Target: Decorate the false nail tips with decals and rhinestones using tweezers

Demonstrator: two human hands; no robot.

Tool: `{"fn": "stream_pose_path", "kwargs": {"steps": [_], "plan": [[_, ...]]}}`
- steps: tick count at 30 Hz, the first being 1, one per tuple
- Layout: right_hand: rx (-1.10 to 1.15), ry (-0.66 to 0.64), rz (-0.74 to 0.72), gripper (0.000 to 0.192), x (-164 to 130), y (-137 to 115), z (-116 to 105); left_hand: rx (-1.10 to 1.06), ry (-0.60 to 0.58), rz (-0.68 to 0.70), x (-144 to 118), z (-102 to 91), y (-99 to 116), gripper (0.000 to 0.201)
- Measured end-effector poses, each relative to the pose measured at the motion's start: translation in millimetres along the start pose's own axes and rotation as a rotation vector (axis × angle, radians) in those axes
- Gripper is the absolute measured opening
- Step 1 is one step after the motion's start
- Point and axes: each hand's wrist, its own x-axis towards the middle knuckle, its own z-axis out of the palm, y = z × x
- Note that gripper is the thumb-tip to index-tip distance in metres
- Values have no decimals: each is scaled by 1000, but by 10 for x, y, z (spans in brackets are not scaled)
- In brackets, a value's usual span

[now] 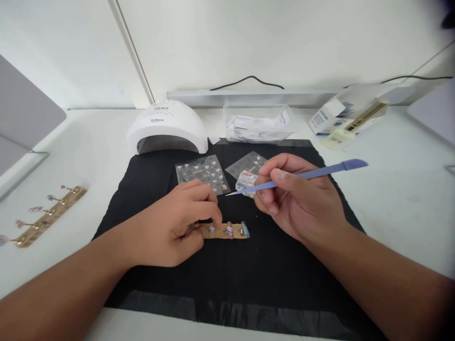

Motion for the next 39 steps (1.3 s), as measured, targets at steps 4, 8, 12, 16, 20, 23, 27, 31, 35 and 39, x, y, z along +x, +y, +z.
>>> {"fn": "stream_pose_path", "kwargs": {"steps": [4, 8, 12, 16, 20, 23, 27, 31, 35, 39], "plan": [[15, 24, -81, 9, -17, -29, 9, -26, 31, 12, -8, -22, 0, 33], [28, 44, -122, 11, -35, -43, 14, -42, 19, -8, 3, -20, 18, 27], [10, 44, -125, 12, -36, -39, 9, -24, 6, -18, 12, -13, 15, 25], [-4, 38, -125, 12, -24, -36, 3, -12, 1, -25, 12, -18, 3, 25], [28, 36, -121, 9, -16, -34, 3, -1, -7, -17, 15, -32, 8, 24], [39, 35, -123, 10, -16, -34, 5, 10, -8, -11, 21, -33, 14, 24], [27, 44, -113, 9, -16, -36, 4, 21, 1, 4, 26, -28, 19, 25], [21, 43, -111, 9, -16, -35, 0, 29, 5, 14, 16, -30, 27, 26], [20, 33, -108, 10, -14, -33, -5, 39, 12, 19, 17, -33, 33, 26], [1, 38, -116, 11, -13, -29, -7, 71, 9, 16, 38, -31, 32, 26]]}}
